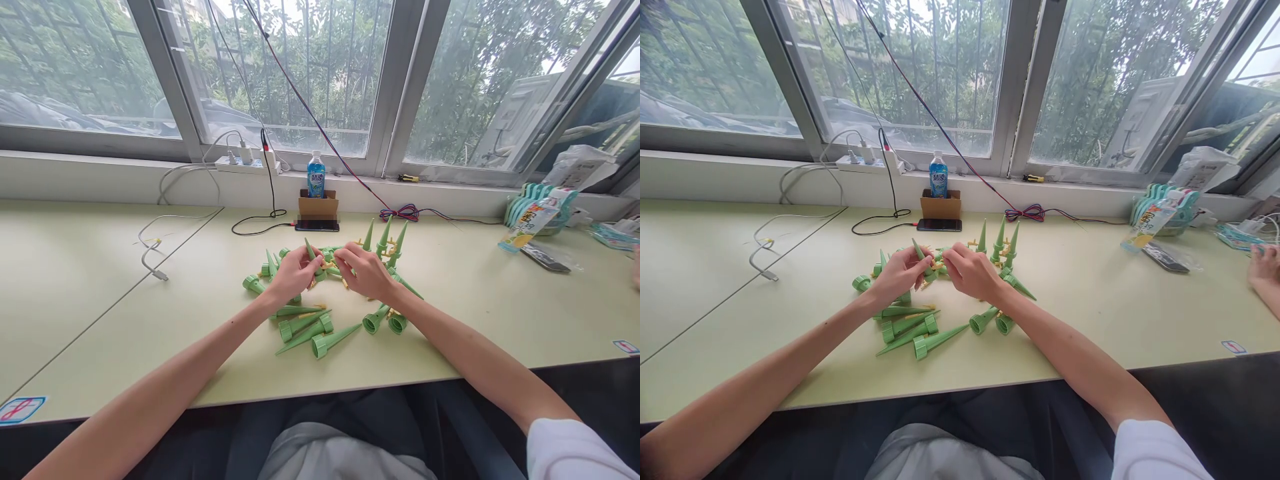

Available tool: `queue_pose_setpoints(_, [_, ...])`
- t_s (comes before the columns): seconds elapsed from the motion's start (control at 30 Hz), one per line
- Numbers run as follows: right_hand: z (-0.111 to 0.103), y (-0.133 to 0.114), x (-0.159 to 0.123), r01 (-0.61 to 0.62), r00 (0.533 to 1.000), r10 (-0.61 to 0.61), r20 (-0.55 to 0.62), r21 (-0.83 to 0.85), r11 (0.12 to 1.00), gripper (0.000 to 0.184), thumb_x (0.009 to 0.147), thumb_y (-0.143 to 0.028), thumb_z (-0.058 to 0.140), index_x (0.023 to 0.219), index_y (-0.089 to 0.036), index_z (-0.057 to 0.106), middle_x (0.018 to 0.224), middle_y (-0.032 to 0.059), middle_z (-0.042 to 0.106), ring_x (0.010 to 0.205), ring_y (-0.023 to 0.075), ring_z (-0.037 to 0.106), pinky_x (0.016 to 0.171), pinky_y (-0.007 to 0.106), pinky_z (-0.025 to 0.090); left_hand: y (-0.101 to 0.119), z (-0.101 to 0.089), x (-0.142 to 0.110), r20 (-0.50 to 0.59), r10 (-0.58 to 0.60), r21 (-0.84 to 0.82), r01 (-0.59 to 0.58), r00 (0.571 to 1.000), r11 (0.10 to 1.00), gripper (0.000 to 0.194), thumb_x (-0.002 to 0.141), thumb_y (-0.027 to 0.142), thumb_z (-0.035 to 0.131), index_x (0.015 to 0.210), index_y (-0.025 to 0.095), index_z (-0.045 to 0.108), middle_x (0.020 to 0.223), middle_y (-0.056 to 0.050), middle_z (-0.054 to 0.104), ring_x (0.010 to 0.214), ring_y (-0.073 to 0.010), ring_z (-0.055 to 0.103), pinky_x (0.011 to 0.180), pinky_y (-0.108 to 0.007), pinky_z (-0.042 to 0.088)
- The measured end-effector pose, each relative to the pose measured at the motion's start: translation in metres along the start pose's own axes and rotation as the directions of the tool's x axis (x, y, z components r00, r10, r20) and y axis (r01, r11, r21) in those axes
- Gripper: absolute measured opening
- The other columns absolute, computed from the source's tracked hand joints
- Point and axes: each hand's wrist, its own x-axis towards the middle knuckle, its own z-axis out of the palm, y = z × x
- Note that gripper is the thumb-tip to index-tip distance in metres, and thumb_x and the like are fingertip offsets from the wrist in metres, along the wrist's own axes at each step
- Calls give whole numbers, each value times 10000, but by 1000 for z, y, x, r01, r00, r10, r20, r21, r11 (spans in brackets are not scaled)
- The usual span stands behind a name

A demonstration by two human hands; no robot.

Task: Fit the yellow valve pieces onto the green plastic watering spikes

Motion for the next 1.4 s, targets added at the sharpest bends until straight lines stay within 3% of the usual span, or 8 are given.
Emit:
queue_pose_setpoints(0.5, [3, 0, -2, -13, 999, 12, 33, 40, 999, 170, 1000, -200, 399, 974, -180, 566, 866, 47, 567, 626, 106, 456, 549, 223, 350, 7, 0, -1, -67, -37, -67, 32, 997, 997, 222, 840, 398, 602, 895, 186, 561, 629, 35, 526, 423, -85, 475, 421, -235, 387])
queue_pose_setpoints(0.63, [3, -2, -2, -17, 999, 14, 49, 65, 998, 187, 1016, -228, 387, 988, -186, 568, 886, 50, 584, 644, 111, 486, 555, 225, 367, 10, 1, -2, -52, -73, -93, 68, 996, 993, 218, 837, 388, 603, 891, 182, 555, 647, 32, 523, 432, -84, 478, 422, -236, 397])
queue_pose_setpoints(0.93, [10, -7, -4, -30, 997, 18, 75, 171, 985, 204, 1033, -270, 371, 1032, -200, 563, 887, 52, 590, 652, 119, 502, 564, 228, 397, 5, 3, -3, -18, -37, -60, 36, 999, 998, 245, 831, 422, 611, 878, 192, 543, 708, 21, 546, 425, -68, 455, 416, -240, 411])
queue_pose_setpoints(1.2, [20, -5, -8, -91, 996, 80, 50, 286, 954, 141, 1010, -251, 433, 1035, -199, 562, 916, 61, 626, 735, 140, 561, 658, 252, 447, 1, 3, -3, -31, -44, -44, 43, 999, 998, 221, 843, 406, 593, 880, 193, 546, 708, 20, 545, 428, -77, 472, 412, -243, 413])
queue_pose_setpoints(1.4, [21, -5, -8, -157, 988, 148, 53, 324, 933, 123, 993, -274, 478, 1026, -196, 567, 937, 66, 652, 710, 135, 561, 640, 248, 452, 3, 5, -4, -59, -23, -45, 21, 998, 999, 248, 841, 432, 602, 895, 195, 553, 656, 27, 521, 432, -84, 464, 406, -236, 395])
